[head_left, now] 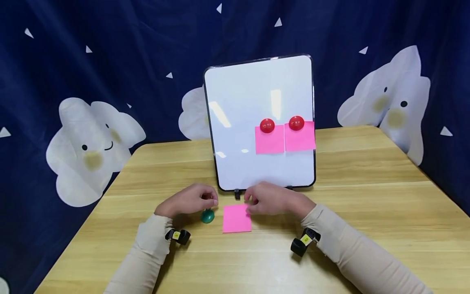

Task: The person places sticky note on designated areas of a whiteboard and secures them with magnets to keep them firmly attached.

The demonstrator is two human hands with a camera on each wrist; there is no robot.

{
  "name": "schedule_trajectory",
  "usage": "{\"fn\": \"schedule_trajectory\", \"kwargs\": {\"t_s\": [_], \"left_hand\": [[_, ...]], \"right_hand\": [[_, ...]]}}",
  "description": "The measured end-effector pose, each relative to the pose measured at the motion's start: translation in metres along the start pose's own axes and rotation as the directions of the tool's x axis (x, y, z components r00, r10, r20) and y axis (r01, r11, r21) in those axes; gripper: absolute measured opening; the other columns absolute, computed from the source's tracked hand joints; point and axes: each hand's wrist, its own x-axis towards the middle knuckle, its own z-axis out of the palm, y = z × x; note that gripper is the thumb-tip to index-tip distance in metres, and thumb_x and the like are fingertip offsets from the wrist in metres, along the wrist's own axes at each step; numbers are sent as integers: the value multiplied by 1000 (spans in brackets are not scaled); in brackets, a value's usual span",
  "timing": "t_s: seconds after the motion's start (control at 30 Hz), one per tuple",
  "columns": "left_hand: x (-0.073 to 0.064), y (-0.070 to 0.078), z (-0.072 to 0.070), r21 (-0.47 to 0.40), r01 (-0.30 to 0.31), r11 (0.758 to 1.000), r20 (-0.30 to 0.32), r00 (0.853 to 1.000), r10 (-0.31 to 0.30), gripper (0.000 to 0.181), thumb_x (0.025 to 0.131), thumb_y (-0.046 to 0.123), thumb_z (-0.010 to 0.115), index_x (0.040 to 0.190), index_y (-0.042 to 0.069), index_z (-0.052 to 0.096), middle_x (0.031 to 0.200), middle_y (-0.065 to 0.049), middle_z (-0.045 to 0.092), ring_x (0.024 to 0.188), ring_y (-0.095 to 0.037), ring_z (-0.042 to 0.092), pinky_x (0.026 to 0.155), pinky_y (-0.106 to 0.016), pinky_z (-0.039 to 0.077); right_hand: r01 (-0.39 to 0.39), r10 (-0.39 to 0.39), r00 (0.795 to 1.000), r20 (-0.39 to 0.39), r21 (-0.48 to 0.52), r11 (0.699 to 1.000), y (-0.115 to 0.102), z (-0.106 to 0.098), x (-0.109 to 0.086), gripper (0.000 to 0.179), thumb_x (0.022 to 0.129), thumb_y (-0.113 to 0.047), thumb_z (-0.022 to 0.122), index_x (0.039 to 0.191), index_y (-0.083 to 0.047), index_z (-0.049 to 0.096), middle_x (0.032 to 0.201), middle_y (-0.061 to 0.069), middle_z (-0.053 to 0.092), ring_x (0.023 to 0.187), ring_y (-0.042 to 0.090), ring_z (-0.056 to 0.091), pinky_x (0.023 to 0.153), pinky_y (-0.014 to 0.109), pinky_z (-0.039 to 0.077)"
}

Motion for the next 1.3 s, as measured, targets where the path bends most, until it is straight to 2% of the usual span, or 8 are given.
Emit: {"fn": "schedule_trajectory", "kwargs": {"t_s": [0.3,0.53,0.8,0.97,1.13,1.3], "left_hand": [[0,0,-2,-8,17,1000,0,1000,-17,11,99,22,62,94,16,70,82,0,64,72,-17,55,66,-34,47],[-1,-5,-8,-11,22,1000,30,999,-21,10,98,25,64,94,18,70,82,-1,65,71,-17,55,64,-33,45],[-2,-9,-11,-17,26,1000,53,998,-25,6,95,23,68,96,18,69,81,0,64,72,-16,53,66,-32,45],[-5,-13,-10,-27,43,999,60,997,-41,7,94,23,69,97,17,69,78,1,61,68,-15,51,62,-31,42],[-6,-16,-9,-36,62,997,61,996,-60,11,93,26,70,99,17,68,76,1,57,65,-14,48,59,-30,40],[-6,-17,-9,-35,69,997,60,996,-67,17,91,32,73,99,17,68,76,1,57,65,-15,48,59,-30,38]], "right_hand": [[-24,24,1000,10,-9,1000,0,2,0,32,88,-33,79,108,-10,69,81,-11,66,77,5,60,76,29,50],[-46,46,999,5,-11,999,-3,1,-1,27,87,-30,79,103,-12,67,79,-12,64,76,5,59,74,30,50],[-52,52,999,-4,-38,998,-3,1,-1,25,89,-25,77,107,-11,68,82,-10,65,79,6,60,76,30,50],[-62,63,998,3,-58,996,-3,2,-1,23,92,-21,73,111,-9,67,86,-8,66,81,7,61,77,30,51],[-79,80,997,4,-68,995,-4,3,-1,28,91,-27,75,111,-9,66,83,-8,64,77,9,58,75,31,49],[-103,104,995,7,-73,992,-5,3,0,30,89,-30,77,109,-11,66,87,-8,66,82,8,59,77,31,49]]}}
